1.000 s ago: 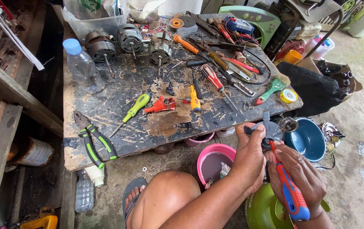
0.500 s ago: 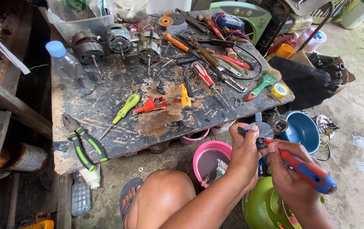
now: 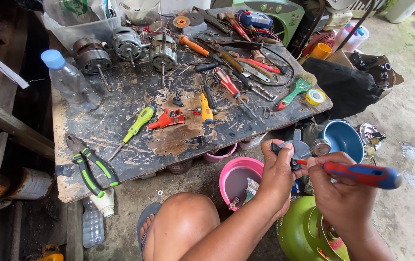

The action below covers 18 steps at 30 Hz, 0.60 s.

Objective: Repairing a gas regulator using a screwdriver and then attaching it to an LPG tank

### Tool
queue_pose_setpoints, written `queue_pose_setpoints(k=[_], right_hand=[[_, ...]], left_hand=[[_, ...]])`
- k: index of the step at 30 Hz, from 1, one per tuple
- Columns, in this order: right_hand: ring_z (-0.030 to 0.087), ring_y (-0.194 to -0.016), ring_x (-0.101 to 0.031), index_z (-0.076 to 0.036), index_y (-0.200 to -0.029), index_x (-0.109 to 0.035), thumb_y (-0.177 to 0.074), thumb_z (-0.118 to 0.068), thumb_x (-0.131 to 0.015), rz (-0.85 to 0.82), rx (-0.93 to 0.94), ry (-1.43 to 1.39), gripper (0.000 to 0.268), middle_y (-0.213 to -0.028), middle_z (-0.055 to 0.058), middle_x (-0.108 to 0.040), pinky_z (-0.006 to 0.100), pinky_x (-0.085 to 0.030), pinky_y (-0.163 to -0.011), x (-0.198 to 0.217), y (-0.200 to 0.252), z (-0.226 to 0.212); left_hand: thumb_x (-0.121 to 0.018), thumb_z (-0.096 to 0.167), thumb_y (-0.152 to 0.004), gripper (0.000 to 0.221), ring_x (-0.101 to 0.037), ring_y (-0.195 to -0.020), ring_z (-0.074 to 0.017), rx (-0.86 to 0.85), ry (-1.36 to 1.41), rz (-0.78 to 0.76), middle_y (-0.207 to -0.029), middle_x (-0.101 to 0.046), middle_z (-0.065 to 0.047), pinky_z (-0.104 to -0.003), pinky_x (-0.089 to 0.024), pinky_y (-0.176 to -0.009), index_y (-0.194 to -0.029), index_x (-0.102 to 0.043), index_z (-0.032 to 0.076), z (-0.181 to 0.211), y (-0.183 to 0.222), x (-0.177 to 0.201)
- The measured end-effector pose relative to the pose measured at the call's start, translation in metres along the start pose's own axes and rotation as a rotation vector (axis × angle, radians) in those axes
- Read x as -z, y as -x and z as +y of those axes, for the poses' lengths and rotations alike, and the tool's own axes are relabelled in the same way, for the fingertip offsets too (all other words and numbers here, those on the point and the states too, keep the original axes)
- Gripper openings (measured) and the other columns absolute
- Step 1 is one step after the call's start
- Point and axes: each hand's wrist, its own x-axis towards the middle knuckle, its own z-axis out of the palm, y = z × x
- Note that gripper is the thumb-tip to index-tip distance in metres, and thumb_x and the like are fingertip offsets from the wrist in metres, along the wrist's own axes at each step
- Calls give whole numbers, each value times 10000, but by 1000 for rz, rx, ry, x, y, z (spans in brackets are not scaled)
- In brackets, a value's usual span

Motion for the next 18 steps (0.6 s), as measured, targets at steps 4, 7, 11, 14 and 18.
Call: queue_pose_setpoints(k=[4, 7, 11, 14, 18], right_hand=[[110, -841, -639, -31, -911, -686, -985, -22, -719, -15, -51, -27, 82, -874, 48, -675, 240, -488, -799, 3, -2, 7], [116, -784, -632, -59, -908, -718, -964, -54, -699, -15, -195, 30, 59, -854, 33, -703, 253, -475, -749, 7, -3, 3], [207, -899, -754, 21, -989, -646, -1014, 9, -636, -32, -55, -175, 30, -984, 146, -744, 275, -589, -826, 4, 5, 2], [182, -912, -746, -13, -1072, -679, -1017, -57, -658, -30, 198, -3, 74, -1047, 114, -751, 281, -576, -847, 6, 9, 14], [255, -959, -763, 24, -1042, -698, -948, -6, -737, -5, 615, 184, 106, -1095, 158, -765, 357, -577, -910, 0, 8, 8]], left_hand=[[-494, 336, -1030, 189, -567, -872, -168, 48, 3, 16, -1076, -546, -83, -389, -581, -795, -1149, -395, 226, -1, 1, 1], [-502, 405, -1055, 222, -649, -815, -185, 50, -16, 1, -1128, -567, -93, -381, -620, -769, -1126, -397, 223, -3, 0, 1], [-493, 416, -1048, 256, -566, -1017, -182, 66, 20, 23, -1281, -445, -88, -418, -630, -848, -1160, -386, 212, 4, 1, -2], [-476, 471, -1019, 298, -466, -1310, -206, 62, 11, 28, -1453, -413, -117, -457, -607, -920, -1167, -386, 228, 4, 1, -1], [-486, 506, -1031, 299, -528, -976, -161, 113, 19, 108, -1204, -515, -69, -276, -515, -698, -1166, -427, 246, 9, 4, -2]])
